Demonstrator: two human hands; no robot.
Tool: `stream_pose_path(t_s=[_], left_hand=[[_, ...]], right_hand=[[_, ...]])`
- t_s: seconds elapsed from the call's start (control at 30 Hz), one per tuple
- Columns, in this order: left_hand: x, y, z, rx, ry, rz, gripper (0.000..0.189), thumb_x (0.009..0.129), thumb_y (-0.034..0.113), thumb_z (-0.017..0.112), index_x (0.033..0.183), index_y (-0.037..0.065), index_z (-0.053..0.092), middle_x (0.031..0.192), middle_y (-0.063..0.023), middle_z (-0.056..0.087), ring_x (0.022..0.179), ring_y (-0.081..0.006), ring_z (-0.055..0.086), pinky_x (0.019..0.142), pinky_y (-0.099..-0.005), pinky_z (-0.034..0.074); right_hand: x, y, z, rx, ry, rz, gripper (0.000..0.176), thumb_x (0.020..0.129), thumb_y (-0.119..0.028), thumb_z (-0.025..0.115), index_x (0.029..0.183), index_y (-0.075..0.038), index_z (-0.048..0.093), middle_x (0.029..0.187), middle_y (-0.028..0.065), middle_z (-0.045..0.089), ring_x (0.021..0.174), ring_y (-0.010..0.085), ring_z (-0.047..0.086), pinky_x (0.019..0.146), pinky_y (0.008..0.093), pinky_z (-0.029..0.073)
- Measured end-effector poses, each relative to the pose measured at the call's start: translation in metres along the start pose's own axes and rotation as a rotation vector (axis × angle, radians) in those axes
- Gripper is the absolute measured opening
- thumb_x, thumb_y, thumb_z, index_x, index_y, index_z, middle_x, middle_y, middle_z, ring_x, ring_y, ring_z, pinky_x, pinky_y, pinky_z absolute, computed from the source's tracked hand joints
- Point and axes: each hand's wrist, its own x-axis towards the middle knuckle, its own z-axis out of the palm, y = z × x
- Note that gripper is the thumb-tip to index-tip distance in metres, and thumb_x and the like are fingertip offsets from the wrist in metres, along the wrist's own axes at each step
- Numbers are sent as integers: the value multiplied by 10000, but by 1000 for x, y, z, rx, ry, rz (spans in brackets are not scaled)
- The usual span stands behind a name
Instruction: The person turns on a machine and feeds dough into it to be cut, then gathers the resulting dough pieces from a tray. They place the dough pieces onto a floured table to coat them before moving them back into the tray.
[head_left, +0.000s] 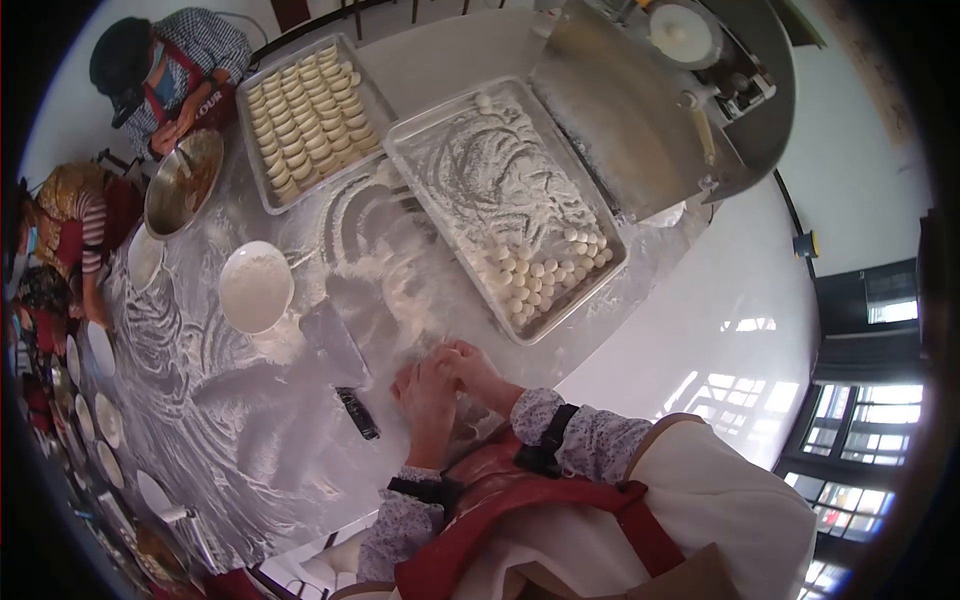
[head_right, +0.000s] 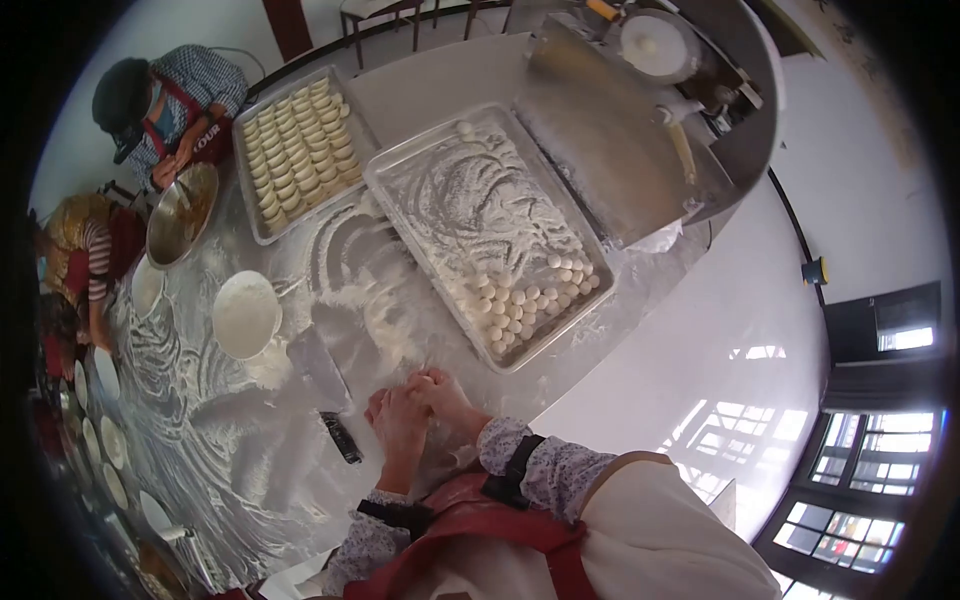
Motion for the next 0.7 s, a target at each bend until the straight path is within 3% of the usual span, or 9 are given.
stream_pose_path(t_s=[0.17, 0.23, 0.33, 0.37, 0.47, 0.53, 0.57, 0.63, 0.7], left_hand=[[-4, 17, -19, 129, 106, 160, 482, 787, 227, 528, 1247, 94, 480, 1290, -134, 447, 1232, -326, 351, 1018, -437, 243], [-5, 15, -12, -143, 106, 243, 486, 862, 282, 419, 1295, 64, 433, 1345, -169, 389, 1247, -317, 344, 1022, -441, 246], [-4, 17, -18, -72, 77, 308, 486, 886, 307, 386, 1286, 33, 427, 1340, -177, 392, 1241, -331, 350, 1024, -454, 243], [-2, 18, -20, -72, 75, 308, 486, 886, 307, 386, 1286, 33, 427, 1340, -177, 392, 1241, -331, 350, 1024, -454, 243], [-2, 18, -19, -89, 120, 406, 503, 906, 334, 340, 1294, 22, 409, 1333, -185, 393, 1225, -343, 368, 1020, -458, 251], [1, 12, -9, -113, 209, 376, 486, 907, 328, 371, 1283, 24, 420, 1285, -204, 427, 1194, -358, 395, 999, -451, 289], [1, 9, -6, -114, 205, 379, 486, 907, 328, 371, 1283, 24, 420, 1285, -204, 427, 1194, -358, 395, 999, -451, 289], [2, 6, -5, -378, 175, 292, 541, 871, 323, 470, 1286, -12, 383, 1233, -224, 452, 1123, -368, 444, 964, -443, 333], [5, -15, 9, -398, 99, 184, 564, 857, 318, 502, 1302, 1, 367, 1244, -229, 441, 1127, -368, 433, 968, -442, 329]], right_hand=[[-3, 11, 4, 441, -75, 63, 257, 877, -213, 561, 1082, -63, 520, 956, 63, 581, 881, 175, 579, 717, 299, 494], [-23, 10, 16, -457, -167, -498, 194, 911, -154, 453, 1067, -68, 530, 956, 49, 578, 847, 156, 574, 757, 253, 478], [88, 128, -37, -245, -236, -697, 220, 914, -138, 407, 1085, -66, 527, 1012, 55, 569, 902, 144, 549, 834, 231, 434], [72, 110, -33, -245, -235, -697, 220, 914, -138, 407, 1085, -66, 527, 1012, 55, 569, 902, 144, 549, 834, 231, 434], [-4, 33, 4, -942, -76, -815, 276, 924, -258, 459, 1096, -49, 513, 1005, 62, 579, 927, 205, 540, 844, 306, 438], [-10, 24, 23, 238, 159, -63, 374, 935, -371, 429, 1128, -56, 490, 1031, 57, 581, 955, 208, 544, 857, 316, 428], [-9, 25, 19, 241, 163, -64, 374, 935, -371, 429, 1128, -56, 490, 1031, 57, 581, 955, 208, 544, 857, 316, 428], [-12, 26, 2, 427, -334, -87, 442, 931, -440, 413, 1181, -79, 468, 1069, 60, 574, 975, 213, 548, 879, 347, 427], [-26, 26, -3, 412, -301, -84, 444, 931, -430, 417, 1197, -77, 462, 1109, 70, 550, 1008, 211, 529, 892, 350, 416]])
